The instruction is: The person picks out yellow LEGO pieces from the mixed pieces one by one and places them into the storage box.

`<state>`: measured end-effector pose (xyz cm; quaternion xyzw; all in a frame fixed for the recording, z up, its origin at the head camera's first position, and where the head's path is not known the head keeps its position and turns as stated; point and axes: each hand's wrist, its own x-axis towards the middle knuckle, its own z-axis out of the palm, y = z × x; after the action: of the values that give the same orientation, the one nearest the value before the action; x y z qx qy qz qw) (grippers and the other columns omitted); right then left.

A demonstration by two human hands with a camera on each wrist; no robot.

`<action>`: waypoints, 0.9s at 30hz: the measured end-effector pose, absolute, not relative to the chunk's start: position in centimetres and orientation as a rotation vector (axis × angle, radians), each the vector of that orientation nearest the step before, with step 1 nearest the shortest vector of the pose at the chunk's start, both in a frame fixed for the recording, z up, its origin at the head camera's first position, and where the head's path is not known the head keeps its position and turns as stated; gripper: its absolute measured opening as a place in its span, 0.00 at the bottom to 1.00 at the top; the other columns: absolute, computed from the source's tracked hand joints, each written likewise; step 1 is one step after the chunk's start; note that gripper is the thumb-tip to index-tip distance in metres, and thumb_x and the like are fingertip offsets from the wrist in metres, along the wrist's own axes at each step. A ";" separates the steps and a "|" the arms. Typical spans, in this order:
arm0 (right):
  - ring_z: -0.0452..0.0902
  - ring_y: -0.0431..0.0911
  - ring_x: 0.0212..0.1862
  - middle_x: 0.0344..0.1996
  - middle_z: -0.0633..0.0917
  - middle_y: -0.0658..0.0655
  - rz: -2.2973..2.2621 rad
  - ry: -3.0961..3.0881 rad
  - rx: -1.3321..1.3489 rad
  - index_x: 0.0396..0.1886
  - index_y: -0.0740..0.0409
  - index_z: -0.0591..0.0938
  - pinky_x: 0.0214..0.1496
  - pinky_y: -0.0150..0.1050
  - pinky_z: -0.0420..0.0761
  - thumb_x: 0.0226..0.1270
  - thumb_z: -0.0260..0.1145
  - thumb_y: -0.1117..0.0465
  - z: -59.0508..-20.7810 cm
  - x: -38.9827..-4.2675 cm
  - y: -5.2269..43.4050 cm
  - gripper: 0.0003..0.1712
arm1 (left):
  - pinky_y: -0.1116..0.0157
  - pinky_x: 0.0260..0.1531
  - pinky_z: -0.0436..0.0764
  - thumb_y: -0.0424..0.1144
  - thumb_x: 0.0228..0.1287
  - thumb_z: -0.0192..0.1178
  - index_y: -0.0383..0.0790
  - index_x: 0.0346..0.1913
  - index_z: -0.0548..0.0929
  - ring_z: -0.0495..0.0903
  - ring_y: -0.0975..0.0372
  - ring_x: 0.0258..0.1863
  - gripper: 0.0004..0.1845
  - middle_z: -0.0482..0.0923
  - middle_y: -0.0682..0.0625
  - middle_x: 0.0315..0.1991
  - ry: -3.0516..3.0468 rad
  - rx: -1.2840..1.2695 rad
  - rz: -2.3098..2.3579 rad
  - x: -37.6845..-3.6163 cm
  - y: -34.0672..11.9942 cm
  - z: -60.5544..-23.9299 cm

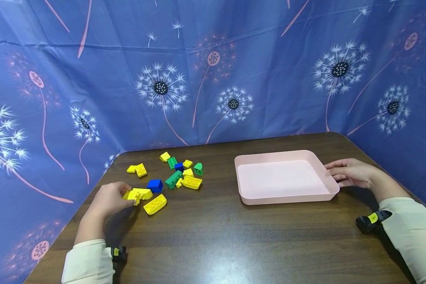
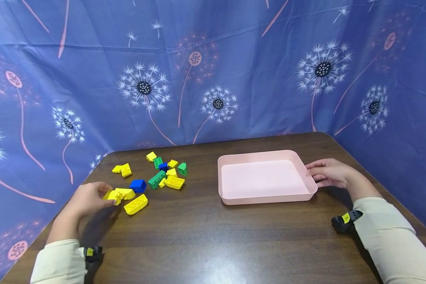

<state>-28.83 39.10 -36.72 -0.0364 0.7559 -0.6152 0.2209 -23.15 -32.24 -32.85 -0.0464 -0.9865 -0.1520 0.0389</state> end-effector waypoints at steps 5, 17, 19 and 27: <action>0.84 0.42 0.40 0.38 0.87 0.50 -1.706 2.082 -0.124 0.47 0.53 0.82 0.41 0.42 0.84 0.72 0.57 0.67 -36.7 -28.7 39.2 0.10 | 0.47 0.38 0.79 0.41 0.48 0.75 0.29 0.45 0.82 0.80 0.47 0.38 0.24 0.83 0.38 0.38 -2.971 -0.225 -0.474 -22.9 -30.8 -31.6; 0.84 0.43 0.40 0.38 0.87 0.50 -1.705 2.097 -0.112 0.51 0.58 0.81 0.41 0.42 0.84 0.72 0.57 0.67 -36.9 -28.9 39.3 0.11 | 0.50 0.37 0.81 0.40 0.49 0.74 0.31 0.45 0.84 0.82 0.49 0.38 0.21 0.84 0.41 0.37 -2.920 -0.402 -0.448 -23.9 -26.1 -29.7; 0.84 0.43 0.40 0.38 0.86 0.50 -1.691 2.116 -0.097 0.54 0.63 0.79 0.41 0.42 0.84 0.72 0.57 0.66 -36.9 -28.8 39.3 0.14 | 0.50 0.38 0.81 0.40 0.50 0.74 0.31 0.47 0.84 0.82 0.49 0.39 0.22 0.84 0.41 0.38 -2.922 -0.437 -0.447 -24.1 -25.2 -29.6; 0.84 0.43 0.40 0.39 0.86 0.50 -1.651 2.169 -0.096 0.63 0.81 0.66 0.42 0.43 0.84 0.72 0.58 0.65 -36.7 -28.7 39.0 0.27 | 0.53 0.39 0.80 0.42 0.52 0.74 0.32 0.51 0.84 0.79 0.54 0.37 0.25 0.83 0.45 0.39 -2.918 -0.577 -0.479 -25.0 -21.7 -29.9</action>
<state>-28.71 38.98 -36.70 -0.0346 0.7783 -0.5923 0.2054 -25.02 -21.66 -29.87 -0.1911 -0.9665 -0.1588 0.0643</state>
